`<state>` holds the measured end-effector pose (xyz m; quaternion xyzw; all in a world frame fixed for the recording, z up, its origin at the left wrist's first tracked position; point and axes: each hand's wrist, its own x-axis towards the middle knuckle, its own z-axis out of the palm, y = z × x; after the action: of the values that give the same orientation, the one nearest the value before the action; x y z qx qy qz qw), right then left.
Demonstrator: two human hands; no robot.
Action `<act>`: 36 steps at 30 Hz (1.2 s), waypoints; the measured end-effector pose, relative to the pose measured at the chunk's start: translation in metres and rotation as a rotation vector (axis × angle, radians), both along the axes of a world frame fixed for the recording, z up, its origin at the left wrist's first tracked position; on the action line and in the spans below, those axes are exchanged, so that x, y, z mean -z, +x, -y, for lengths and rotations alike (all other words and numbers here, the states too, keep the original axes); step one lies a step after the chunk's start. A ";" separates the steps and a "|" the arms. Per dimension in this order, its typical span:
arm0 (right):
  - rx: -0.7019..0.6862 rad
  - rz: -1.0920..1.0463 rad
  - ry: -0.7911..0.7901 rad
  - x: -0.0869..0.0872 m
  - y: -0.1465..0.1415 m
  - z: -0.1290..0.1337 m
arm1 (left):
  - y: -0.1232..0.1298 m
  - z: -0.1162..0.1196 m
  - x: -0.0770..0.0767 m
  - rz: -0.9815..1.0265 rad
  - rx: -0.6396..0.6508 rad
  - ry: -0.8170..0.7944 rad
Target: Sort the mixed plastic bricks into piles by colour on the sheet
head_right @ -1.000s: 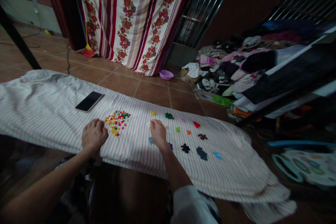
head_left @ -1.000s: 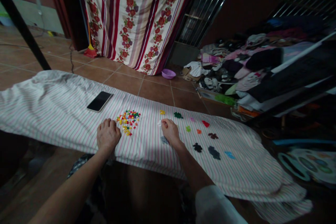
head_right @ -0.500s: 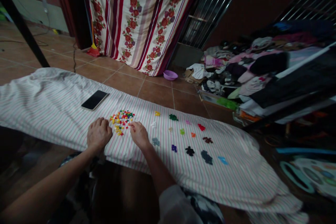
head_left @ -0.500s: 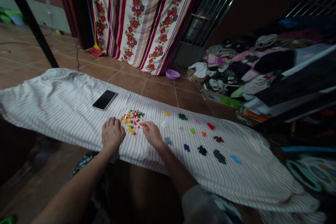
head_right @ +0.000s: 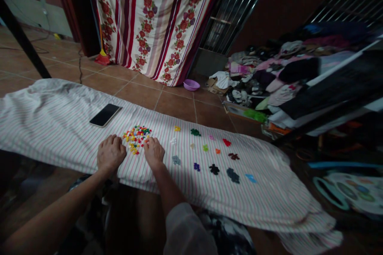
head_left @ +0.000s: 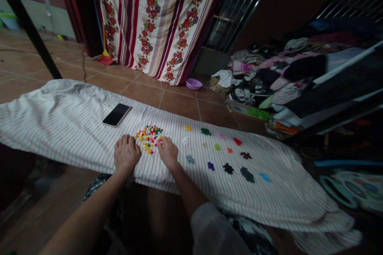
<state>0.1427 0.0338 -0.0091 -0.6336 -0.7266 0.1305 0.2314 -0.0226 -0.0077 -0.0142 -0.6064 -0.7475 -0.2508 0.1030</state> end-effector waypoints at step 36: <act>0.253 -0.367 0.323 -0.016 0.164 -0.001 | 0.008 0.010 -0.024 -0.074 -0.010 -0.132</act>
<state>0.3067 0.0348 0.0071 -0.6400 -0.5992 0.0957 0.4714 -0.0149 -0.0177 0.0101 -0.6170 -0.7611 -0.1780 0.0915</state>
